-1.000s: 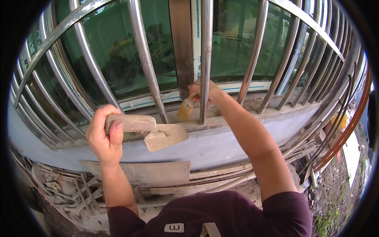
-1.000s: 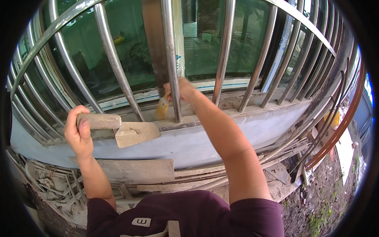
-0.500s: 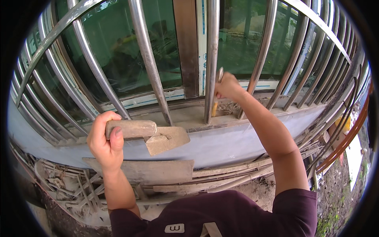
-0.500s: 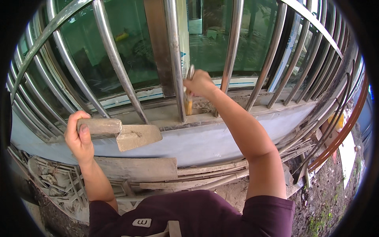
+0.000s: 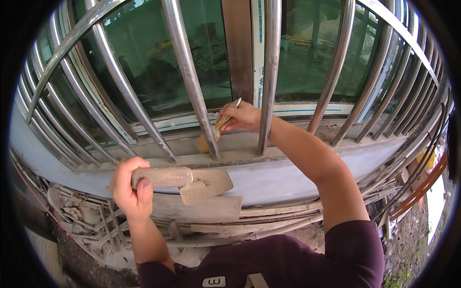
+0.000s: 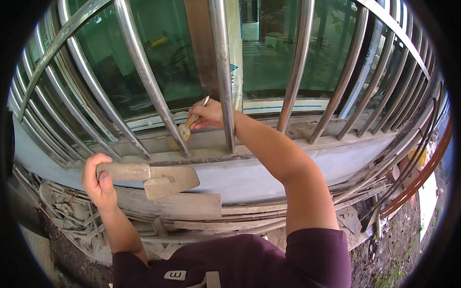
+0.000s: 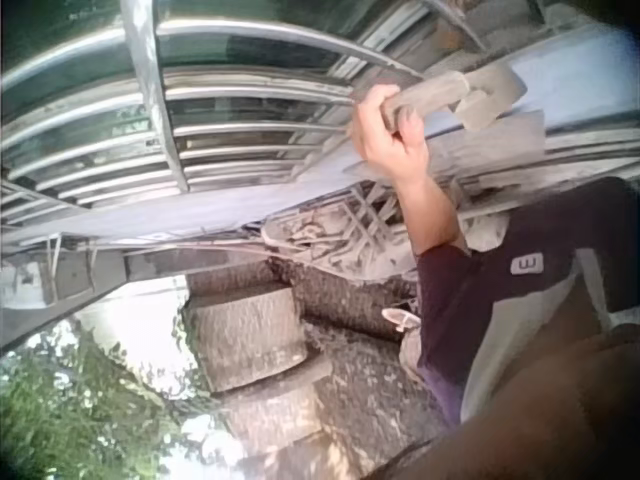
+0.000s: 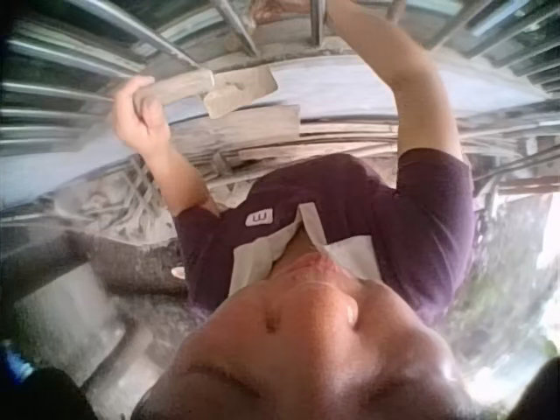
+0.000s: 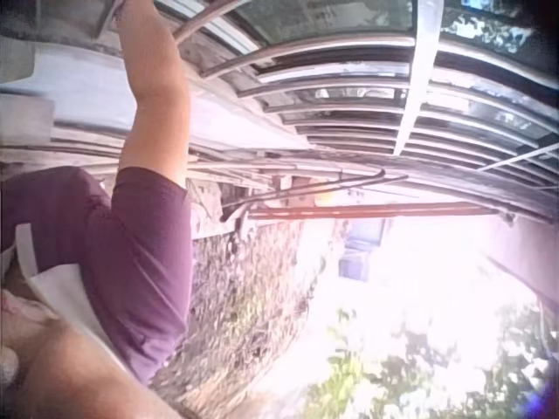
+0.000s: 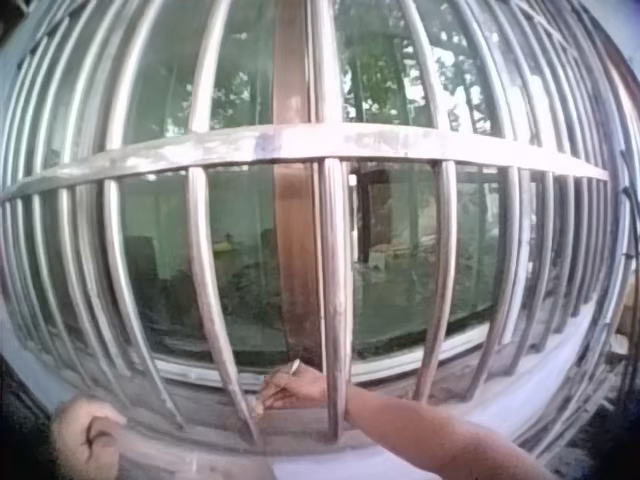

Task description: The person cleans the exterior window frame by hand using a brush and a trowel to remove dirt and debris from the sill and bars.

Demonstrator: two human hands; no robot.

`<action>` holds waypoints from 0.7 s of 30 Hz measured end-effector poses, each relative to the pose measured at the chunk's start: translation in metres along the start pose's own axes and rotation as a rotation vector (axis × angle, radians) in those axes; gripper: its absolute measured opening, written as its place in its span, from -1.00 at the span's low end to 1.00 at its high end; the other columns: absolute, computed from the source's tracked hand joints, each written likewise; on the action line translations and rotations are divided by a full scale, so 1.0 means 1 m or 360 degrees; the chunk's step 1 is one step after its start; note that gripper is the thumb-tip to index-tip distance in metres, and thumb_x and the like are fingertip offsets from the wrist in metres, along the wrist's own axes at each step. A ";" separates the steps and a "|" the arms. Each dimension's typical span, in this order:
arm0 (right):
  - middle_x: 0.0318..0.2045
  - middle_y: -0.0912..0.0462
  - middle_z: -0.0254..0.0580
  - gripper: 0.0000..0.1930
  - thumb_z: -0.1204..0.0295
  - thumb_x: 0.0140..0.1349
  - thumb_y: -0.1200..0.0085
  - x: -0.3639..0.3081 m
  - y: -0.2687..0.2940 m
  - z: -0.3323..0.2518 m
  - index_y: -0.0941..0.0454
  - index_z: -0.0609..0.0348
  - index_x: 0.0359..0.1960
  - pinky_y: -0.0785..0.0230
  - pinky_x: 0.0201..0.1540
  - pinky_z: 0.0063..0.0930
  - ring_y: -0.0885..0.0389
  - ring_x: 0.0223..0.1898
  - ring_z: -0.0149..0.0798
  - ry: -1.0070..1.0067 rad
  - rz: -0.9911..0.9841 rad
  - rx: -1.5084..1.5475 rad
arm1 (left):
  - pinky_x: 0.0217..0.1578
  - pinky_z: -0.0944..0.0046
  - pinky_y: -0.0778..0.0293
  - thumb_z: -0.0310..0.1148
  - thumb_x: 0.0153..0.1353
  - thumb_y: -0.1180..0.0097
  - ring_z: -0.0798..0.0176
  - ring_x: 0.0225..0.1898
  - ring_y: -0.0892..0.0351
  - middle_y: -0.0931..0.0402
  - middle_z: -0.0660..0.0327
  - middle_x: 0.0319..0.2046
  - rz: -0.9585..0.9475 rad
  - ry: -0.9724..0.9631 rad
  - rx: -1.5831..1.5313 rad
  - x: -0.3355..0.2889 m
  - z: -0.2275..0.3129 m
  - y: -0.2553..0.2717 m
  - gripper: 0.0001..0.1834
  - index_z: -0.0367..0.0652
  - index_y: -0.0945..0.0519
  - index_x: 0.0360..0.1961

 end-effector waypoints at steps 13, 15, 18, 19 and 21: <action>-0.57 -0.56 -0.02 -0.78 0.45 0.01 -0.01 -0.083 0.046 -0.046 -0.49 0.47 -0.57 -0.49 -0.55 -0.54 -0.58 -0.59 -0.27 -0.0255 0.0681 -0.1009 | -0.53 0.41 -0.24 -0.09 0.08 0.00 0.30 -0.57 -0.34 -0.38 0.18 -0.55 0.0000 0.0017 -0.0035 -0.003 -0.001 0.010 -0.61 -0.29 -0.43 -0.41; -0.62 -0.56 -0.01 -0.75 0.46 0.00 -0.02 -0.092 0.048 -0.068 -0.48 0.52 -0.60 -0.47 -0.60 -0.53 -0.57 -0.63 -0.27 -0.0258 0.0703 -0.1445 | -0.53 0.41 -0.24 -0.11 0.08 -0.01 0.30 -0.56 -0.34 -0.39 0.18 -0.55 -0.0013 0.0005 -0.0059 -0.003 -0.004 0.009 -0.62 -0.29 -0.43 -0.41; -0.61 -0.55 -0.02 -0.77 0.45 0.01 -0.03 -0.073 0.060 -0.060 -0.48 0.48 -0.58 -0.47 -0.60 -0.54 -0.57 -0.62 -0.28 0.0118 0.0703 -0.0980 | -0.53 0.42 -0.24 -0.14 0.07 -0.03 0.31 -0.56 -0.34 -0.39 0.17 -0.55 -0.0058 -0.0004 -0.0081 -0.001 -0.004 0.007 -0.65 -0.28 -0.44 -0.41; -0.61 -0.54 -0.02 -0.78 0.45 0.01 -0.03 -0.065 0.058 -0.056 -0.48 0.47 -0.58 -0.47 -0.59 -0.54 -0.57 -0.61 -0.27 0.0261 0.0643 -0.0862 | -0.53 0.42 -0.24 -0.15 0.07 -0.04 0.31 -0.56 -0.34 -0.39 0.18 -0.55 -0.0080 -0.0007 -0.0086 0.000 -0.003 0.003 -0.66 -0.28 -0.44 -0.42; -0.56 -0.52 -0.14 -0.83 0.44 0.01 -0.02 -0.050 0.043 -0.029 -0.45 0.34 -0.46 -0.48 -0.55 -0.61 -0.57 -0.55 -0.32 0.0188 0.0480 -0.0286 | -0.54 0.42 -0.23 -0.16 0.06 -0.04 0.31 -0.57 -0.33 -0.38 0.18 -0.55 -0.0097 -0.0029 -0.0107 0.002 -0.003 -0.002 -0.67 -0.28 -0.44 -0.42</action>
Point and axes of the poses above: each hand's wrist, its own x-axis towards the middle knuckle, its own y-axis out of the back of the hand, z = x × y, the point moved 5 cm from there along x, towards the middle knuckle
